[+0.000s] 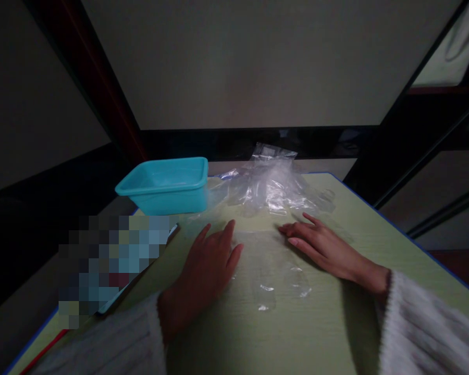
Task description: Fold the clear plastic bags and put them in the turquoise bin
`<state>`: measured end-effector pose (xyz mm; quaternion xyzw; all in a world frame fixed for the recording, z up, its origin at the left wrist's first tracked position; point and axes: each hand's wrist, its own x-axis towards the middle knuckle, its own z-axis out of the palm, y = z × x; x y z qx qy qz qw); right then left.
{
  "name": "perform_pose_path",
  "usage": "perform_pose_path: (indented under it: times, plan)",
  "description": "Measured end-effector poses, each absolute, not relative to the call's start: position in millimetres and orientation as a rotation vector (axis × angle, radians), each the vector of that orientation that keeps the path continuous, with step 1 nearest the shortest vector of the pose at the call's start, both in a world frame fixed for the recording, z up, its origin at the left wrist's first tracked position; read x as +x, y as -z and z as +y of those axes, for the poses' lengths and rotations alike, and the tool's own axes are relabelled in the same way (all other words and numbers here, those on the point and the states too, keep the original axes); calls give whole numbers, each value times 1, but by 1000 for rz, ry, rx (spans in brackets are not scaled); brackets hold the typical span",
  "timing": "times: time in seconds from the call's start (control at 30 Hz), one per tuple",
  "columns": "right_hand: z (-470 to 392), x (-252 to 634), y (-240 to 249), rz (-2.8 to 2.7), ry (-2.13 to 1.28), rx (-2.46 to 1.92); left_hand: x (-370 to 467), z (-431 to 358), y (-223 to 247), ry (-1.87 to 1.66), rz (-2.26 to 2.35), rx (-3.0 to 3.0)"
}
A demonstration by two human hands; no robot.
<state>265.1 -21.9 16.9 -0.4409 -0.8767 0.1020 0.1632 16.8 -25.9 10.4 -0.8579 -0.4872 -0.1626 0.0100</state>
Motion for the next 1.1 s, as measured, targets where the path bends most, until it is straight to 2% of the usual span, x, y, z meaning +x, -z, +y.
perform_pose_path:
  times: [0.37, 0.63, 0.97, 1.1]
  plan:
    - [-26, 264, -23, -2606, -250, -1125, 14, -12, -8, 470, -1553, -2746]
    - [-34, 259, -27, -2617, -343, -797, 12, -2, -3, 439, -1580, -2859]
    - [-29, 259, -24, -2668, -315, -810, 11, -9, -9, 866, -1624, -2638]
    - [-35, 257, -30, -2675, -285, -754, 10, -10, -12, 916, -1646, -2616]
